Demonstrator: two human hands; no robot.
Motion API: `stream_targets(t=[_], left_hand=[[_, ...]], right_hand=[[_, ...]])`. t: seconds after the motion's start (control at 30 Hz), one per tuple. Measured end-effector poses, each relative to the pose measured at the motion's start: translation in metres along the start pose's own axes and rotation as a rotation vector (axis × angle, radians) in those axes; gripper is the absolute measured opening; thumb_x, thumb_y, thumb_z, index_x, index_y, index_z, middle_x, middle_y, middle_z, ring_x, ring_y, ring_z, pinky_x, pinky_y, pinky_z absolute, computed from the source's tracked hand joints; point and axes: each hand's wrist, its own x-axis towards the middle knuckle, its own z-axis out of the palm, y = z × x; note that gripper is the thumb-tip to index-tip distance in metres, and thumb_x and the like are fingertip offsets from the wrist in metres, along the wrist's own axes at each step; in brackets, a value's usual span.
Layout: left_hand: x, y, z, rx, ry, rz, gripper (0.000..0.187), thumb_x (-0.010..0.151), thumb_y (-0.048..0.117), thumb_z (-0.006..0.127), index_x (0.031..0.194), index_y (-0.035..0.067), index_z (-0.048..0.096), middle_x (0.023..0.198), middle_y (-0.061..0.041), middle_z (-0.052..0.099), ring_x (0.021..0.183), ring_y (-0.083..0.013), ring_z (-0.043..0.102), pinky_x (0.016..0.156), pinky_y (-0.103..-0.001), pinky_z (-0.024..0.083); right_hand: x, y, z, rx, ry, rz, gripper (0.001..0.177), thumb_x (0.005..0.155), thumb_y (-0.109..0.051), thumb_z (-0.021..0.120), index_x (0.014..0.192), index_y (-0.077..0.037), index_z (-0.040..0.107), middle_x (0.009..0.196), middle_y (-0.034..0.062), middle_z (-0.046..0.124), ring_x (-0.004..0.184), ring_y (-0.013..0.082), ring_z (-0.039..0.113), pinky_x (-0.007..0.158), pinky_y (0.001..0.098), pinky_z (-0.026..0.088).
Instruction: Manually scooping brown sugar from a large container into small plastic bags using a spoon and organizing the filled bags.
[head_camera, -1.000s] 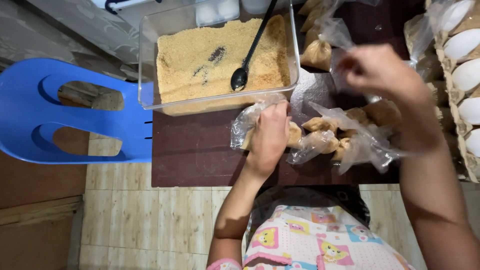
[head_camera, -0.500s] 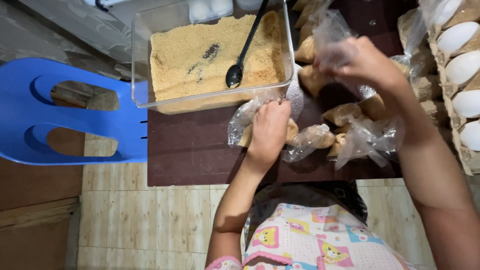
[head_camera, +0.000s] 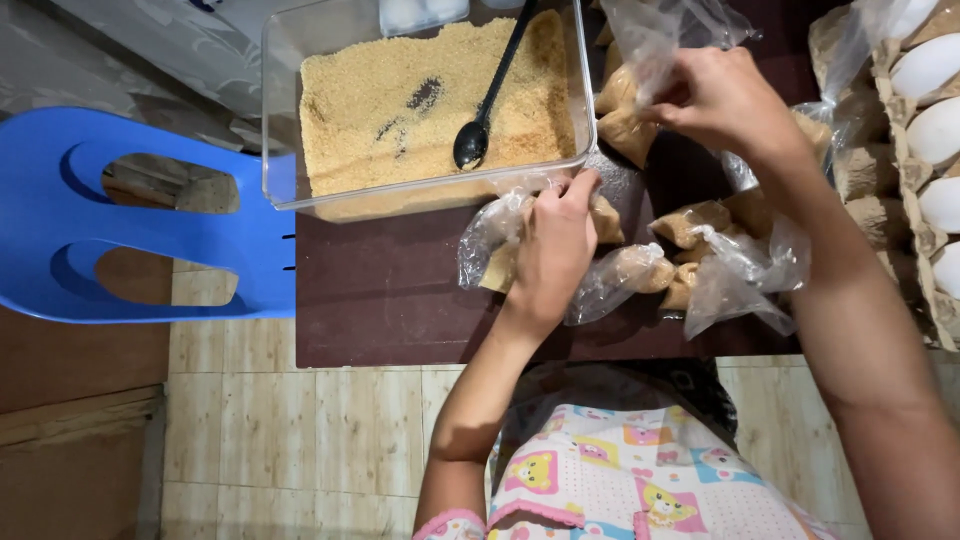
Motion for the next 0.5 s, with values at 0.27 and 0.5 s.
stream_targets(t=[0.27, 0.5], left_hand=[[0.0, 0.006, -0.021, -0.014, -0.132, 0.041, 0.032, 0.09, 0.007, 0.076, 0.12, 0.006, 0.066, 0.1, -0.018, 0.075, 0.088, -0.0303, 0.073, 0.072, -0.039, 0.063], [0.001, 0.023, 0.004, -0.094, 0.012, 0.114, 0.027, 0.094, -0.008, 0.068, 0.12, -0.005, 0.067, 0.104, -0.022, 0.074, 0.089, -0.0281, 0.076, 0.08, -0.029, 0.067]], right_hand=[[-0.087, -0.05, -0.049, -0.011, -0.241, 0.133, 0.029, 0.096, -0.023, 0.067, 0.119, -0.008, 0.074, 0.11, 0.0113, 0.079, 0.096, 0.0266, 0.076, 0.087, 0.0383, 0.06], [-0.116, -0.013, -0.021, -0.129, -0.338, 0.081, 0.056, 0.081, -0.042, 0.08, 0.128, -0.018, 0.06, 0.126, 0.0058, 0.056, 0.092, 0.0269, 0.07, 0.083, 0.0437, 0.052]])
